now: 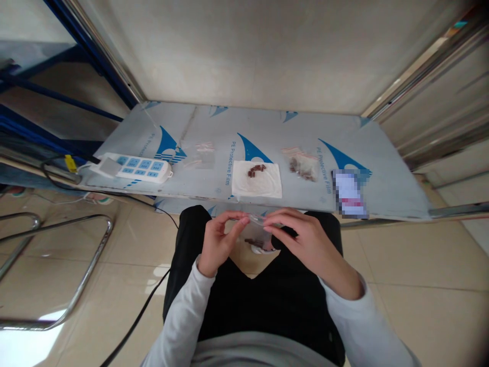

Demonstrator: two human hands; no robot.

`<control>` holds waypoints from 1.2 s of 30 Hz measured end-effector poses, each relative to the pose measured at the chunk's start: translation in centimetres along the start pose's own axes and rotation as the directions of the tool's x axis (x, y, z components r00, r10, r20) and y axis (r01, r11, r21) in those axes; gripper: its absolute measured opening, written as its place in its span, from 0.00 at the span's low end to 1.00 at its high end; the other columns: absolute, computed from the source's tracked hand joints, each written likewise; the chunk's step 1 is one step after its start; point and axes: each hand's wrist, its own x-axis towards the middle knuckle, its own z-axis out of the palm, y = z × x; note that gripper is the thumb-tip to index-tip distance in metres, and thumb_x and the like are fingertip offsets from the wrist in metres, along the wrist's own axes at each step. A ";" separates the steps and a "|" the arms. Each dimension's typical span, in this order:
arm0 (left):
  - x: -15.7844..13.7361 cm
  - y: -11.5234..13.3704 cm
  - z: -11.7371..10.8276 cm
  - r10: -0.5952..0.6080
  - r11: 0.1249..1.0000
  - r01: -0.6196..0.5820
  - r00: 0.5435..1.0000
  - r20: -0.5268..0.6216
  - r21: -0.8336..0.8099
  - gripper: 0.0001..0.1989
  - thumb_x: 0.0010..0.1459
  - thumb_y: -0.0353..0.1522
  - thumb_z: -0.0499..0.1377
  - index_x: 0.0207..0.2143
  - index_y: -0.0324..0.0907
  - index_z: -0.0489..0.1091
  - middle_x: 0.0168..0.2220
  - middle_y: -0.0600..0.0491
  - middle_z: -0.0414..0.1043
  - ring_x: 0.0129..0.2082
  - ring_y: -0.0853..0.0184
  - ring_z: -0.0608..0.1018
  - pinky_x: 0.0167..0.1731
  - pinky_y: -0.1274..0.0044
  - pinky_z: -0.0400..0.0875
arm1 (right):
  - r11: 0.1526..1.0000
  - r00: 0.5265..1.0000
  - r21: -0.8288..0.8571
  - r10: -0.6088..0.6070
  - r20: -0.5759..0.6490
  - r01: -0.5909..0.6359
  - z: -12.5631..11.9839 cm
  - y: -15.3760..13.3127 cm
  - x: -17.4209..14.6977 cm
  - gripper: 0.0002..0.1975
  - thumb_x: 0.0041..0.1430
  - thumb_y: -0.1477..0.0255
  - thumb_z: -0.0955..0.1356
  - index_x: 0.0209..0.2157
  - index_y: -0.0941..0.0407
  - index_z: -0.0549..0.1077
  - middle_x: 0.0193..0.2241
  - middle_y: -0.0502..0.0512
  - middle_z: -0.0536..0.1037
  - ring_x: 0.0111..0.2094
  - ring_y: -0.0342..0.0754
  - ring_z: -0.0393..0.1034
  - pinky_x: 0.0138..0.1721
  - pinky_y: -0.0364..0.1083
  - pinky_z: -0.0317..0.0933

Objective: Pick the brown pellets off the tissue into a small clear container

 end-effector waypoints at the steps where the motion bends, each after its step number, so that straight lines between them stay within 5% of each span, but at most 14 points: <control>1: -0.1 0.2 -0.1 -0.003 1.000 0.003 1.000 -0.004 -0.001 0.03 0.57 0.31 0.64 0.35 0.43 0.77 0.35 0.51 0.80 0.37 0.66 0.80 0.42 0.76 0.73 | 1.000 1.000 0.008 -0.001 -0.011 0.001 -0.3 0.0 -0.2 0.05 0.63 0.73 0.68 0.39 0.51 0.77 0.38 0.50 0.80 0.39 0.46 0.75 0.43 0.44 0.67; 5: -0.7 1.8 0.1 0.038 0.999 -0.038 0.999 -0.014 -0.024 0.04 0.57 0.28 0.64 0.35 0.44 0.77 0.33 0.53 0.79 0.35 0.69 0.79 0.39 0.79 0.71 | 0.994 0.994 0.097 0.061 -0.093 -0.052 -0.5 -0.4 -1.1 0.06 0.62 0.71 0.69 0.40 0.50 0.78 0.36 0.49 0.82 0.37 0.45 0.76 0.40 0.42 0.68; 10: -1.6 3.2 1.2 0.071 0.994 -0.075 0.996 -0.052 -0.081 0.06 0.58 0.26 0.63 0.37 0.43 0.77 0.33 0.53 0.78 0.34 0.69 0.77 0.38 0.78 0.71 | 0.900 0.945 0.398 0.270 -0.184 -0.179 1.2 -1.3 -1.4 0.25 0.55 0.67 0.74 0.54 0.48 0.71 0.38 0.51 0.81 0.39 0.48 0.77 0.43 0.45 0.70; 16: -2.0 3.4 2.0 0.101 0.994 -0.103 0.993 -0.056 -0.048 0.06 0.57 0.25 0.63 0.36 0.43 0.76 0.32 0.54 0.77 0.34 0.69 0.77 0.38 0.77 0.70 | 0.777 0.944 0.583 0.326 -0.054 -0.235 3.2 -1.6 -0.9 0.04 0.55 0.68 0.73 0.33 0.54 0.79 0.30 0.50 0.81 0.33 0.46 0.77 0.36 0.43 0.71; 29: -2.0 3.9 1.5 0.059 0.998 -0.060 0.998 0.011 0.034 0.04 0.56 0.26 0.63 0.34 0.43 0.77 0.31 0.53 0.78 0.32 0.67 0.77 0.37 0.75 0.71 | 0.694 0.924 0.678 0.377 -0.056 -0.242 3.6 -1.1 -1.4 0.06 0.53 0.68 0.75 0.34 0.54 0.80 0.30 0.52 0.81 0.33 0.47 0.77 0.36 0.44 0.72; 36: -2.1 4.1 1.3 0.050 0.995 -0.054 0.998 0.045 0.086 0.03 0.56 0.27 0.63 0.33 0.42 0.77 0.31 0.52 0.78 0.31 0.66 0.78 0.36 0.75 0.71 | 0.743 0.929 0.629 0.360 -0.091 -0.226 3.5 -1.2 -1.6 0.05 0.53 0.68 0.74 0.30 0.54 0.79 0.27 0.50 0.80 0.29 0.45 0.75 0.32 0.43 0.69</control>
